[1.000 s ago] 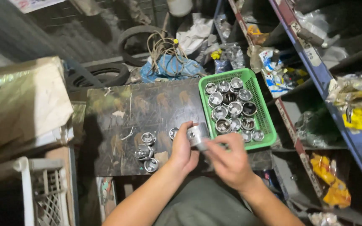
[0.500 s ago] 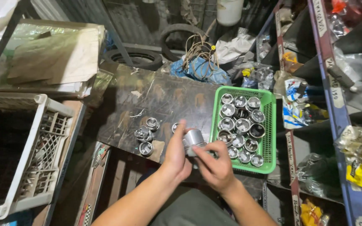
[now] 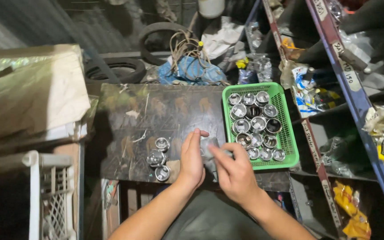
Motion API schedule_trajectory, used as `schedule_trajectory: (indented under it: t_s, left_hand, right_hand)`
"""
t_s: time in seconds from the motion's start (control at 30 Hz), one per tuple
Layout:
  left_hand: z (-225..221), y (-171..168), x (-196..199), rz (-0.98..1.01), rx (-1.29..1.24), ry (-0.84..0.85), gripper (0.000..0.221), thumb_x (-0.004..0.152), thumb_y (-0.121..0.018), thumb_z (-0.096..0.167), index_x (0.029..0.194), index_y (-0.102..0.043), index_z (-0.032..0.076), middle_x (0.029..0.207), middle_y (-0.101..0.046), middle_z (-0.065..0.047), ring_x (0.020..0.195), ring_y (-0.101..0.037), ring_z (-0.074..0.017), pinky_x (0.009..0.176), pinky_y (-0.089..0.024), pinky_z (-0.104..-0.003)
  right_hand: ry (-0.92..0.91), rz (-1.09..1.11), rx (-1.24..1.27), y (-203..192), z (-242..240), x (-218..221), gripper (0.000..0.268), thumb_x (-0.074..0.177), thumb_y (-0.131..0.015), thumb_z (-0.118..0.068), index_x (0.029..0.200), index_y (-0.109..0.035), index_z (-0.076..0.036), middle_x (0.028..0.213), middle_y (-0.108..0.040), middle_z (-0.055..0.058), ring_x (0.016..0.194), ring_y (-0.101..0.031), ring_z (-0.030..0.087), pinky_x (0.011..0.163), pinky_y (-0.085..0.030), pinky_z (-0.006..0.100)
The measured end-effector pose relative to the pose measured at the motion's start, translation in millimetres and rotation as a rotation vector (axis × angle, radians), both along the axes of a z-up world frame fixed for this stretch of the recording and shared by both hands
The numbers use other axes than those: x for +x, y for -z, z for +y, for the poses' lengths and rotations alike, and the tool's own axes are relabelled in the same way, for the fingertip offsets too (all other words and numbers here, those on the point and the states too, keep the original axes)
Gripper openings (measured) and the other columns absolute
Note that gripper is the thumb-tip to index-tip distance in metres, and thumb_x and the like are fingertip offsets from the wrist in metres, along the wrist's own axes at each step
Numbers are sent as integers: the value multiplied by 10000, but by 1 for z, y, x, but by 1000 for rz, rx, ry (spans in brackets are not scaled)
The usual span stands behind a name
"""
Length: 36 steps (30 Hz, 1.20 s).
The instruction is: Cleaning and inspecting motorcycle engine pistons before placing them in a storage bin.
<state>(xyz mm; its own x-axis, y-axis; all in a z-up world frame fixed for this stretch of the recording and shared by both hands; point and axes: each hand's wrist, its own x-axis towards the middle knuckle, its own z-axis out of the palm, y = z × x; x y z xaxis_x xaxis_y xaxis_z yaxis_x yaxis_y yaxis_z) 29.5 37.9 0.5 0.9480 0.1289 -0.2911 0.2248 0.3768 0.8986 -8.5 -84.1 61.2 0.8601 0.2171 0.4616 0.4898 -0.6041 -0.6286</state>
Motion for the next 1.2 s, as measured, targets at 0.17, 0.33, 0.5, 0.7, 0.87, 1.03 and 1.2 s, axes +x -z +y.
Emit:
schedule_trajectory:
  t_s: [0.17, 0.33, 0.5, 0.7, 0.87, 1.03, 1.2]
  left_hand:
    - [19, 3, 13, -123, 115, 66, 345, 1036, -427, 257, 970, -670, 22, 1010, -679, -77, 980, -583, -172, 954, -439, -283]
    - [34, 5, 32, -37, -92, 111, 369, 1035, -442, 292, 908, -665, 28, 1085, -667, -82, 1111, -549, -194, 1073, -342, -300]
    - [41, 7, 33, -176, 65, 256, 315, 988, -439, 208, 962, -671, -2, 985, -694, -87, 973, -600, -187, 954, -444, -281]
    - [41, 10, 36, -199, 74, 324, 290, 1001, -447, 191, 983, -664, -1, 982, -693, -92, 949, -606, -189, 925, -466, -286]
    - [40, 1, 33, -171, 15, 356, 301, 996, -437, 210, 981, -661, 9, 934, -664, -84, 878, -574, -177, 850, -464, -281]
    - [23, 5, 34, -74, -133, 225, 297, 978, -448, 230, 897, -647, 24, 1031, -655, -82, 1044, -554, -195, 1022, -369, -270]
    - [18, 4, 39, 471, -545, 125, 280, 986, -542, 292, 949, -695, 60, 996, -647, -108, 891, -599, -222, 833, -488, -338]
  right_hand:
    - [249, -15, -5, -2, 41, 6, 350, 872, -636, 48, 1213, -697, -3, 1057, -606, 157, 800, -569, 233, 701, -501, 313]
    - [271, -42, -99, 19, 50, 2, 404, 840, -672, 22, 1239, -693, -34, 1096, -627, 176, 924, -612, 293, 848, -518, 371]
    - [497, 37, 15, 11, 73, 2, 336, 885, -637, 13, 1211, -714, -1, 1001, -635, 121, 712, -546, 180, 584, -462, 271]
    - [532, -12, -50, 10, 82, -1, 369, 847, -645, 64, 1202, -709, -14, 1057, -637, 145, 755, -594, 223, 642, -514, 294]
    - [650, 47, 66, 17, 77, -2, 314, 909, -625, 23, 1212, -705, 35, 1038, -636, 120, 792, -590, 184, 674, -512, 266]
    - [320, -103, -117, 16, 62, -10, 430, 779, -663, 65, 1200, -716, -6, 1155, -600, 188, 947, -580, 310, 867, -506, 376]
    - [237, -160, -43, 51, 18, 2, 438, 823, -649, 79, 1250, -661, -15, 1152, -620, 163, 962, -608, 303, 867, -526, 379]
